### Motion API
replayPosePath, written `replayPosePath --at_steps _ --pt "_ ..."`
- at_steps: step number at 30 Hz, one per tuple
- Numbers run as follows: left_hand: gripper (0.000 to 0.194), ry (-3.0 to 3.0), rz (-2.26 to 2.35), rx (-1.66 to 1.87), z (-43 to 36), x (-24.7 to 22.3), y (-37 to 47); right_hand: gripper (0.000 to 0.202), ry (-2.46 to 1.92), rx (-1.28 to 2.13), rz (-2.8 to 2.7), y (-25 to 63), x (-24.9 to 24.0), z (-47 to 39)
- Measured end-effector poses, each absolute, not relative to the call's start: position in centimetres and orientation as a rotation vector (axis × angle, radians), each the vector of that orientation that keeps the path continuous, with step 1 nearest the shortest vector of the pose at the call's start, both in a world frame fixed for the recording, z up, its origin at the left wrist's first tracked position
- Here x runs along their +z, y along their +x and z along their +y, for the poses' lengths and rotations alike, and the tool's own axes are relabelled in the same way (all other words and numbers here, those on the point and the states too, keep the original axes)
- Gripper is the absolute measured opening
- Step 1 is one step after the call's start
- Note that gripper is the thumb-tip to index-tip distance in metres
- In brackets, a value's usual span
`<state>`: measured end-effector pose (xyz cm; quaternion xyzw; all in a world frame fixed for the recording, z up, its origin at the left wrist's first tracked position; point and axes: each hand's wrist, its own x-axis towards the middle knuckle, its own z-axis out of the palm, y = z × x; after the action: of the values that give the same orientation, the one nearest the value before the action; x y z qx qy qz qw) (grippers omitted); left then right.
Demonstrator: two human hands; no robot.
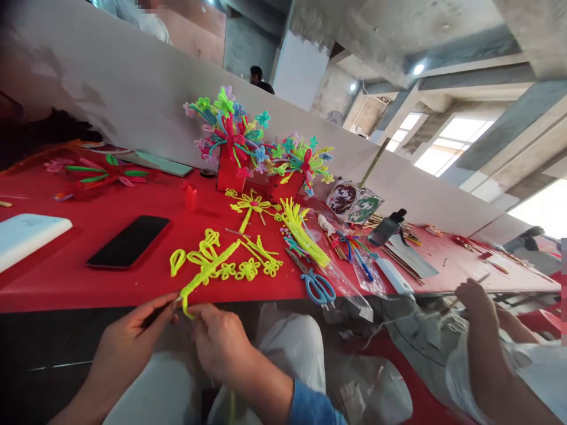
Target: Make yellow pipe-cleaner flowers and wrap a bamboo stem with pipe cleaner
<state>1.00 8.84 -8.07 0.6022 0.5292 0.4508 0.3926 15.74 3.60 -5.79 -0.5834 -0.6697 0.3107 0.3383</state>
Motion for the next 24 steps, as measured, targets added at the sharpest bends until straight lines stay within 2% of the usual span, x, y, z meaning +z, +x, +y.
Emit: replayPosePath --at_steps 4,8,13,16,18,21,24 --pt "0.033 1.804 1.282 1.109 8.7 -7.8 1.0 0.032 -1.741 0.727 -2.016 16.5 -3.1 4.0" --pt "0.038 2.173 1.253 0.973 8.4 -7.9 0.8 0.023 -1.899 0.512 -2.352 16.7 -0.1 4.3" --pt "0.038 2.459 1.041 0.696 7.7 -7.4 0.3 0.025 -1.791 0.413 -2.713 17.6 2.4 5.4" --pt "0.032 2.386 0.845 0.662 7.4 -6.8 -0.1 0.017 -1.601 0.644 -2.796 18.4 2.9 6.4" --pt "0.026 2.255 0.76 0.643 7.1 -6.2 -0.4 0.011 -1.47 0.982 -2.711 18.9 2.7 6.8" --pt "0.021 2.016 0.693 0.639 6.4 -5.4 -0.9 0.01 -1.294 1.53 -2.346 19.4 1.1 6.8" --pt "0.014 1.75 0.788 0.712 5.8 -5.3 -1.1 0.011 -1.219 1.717 -1.896 19.3 -1.5 5.7"
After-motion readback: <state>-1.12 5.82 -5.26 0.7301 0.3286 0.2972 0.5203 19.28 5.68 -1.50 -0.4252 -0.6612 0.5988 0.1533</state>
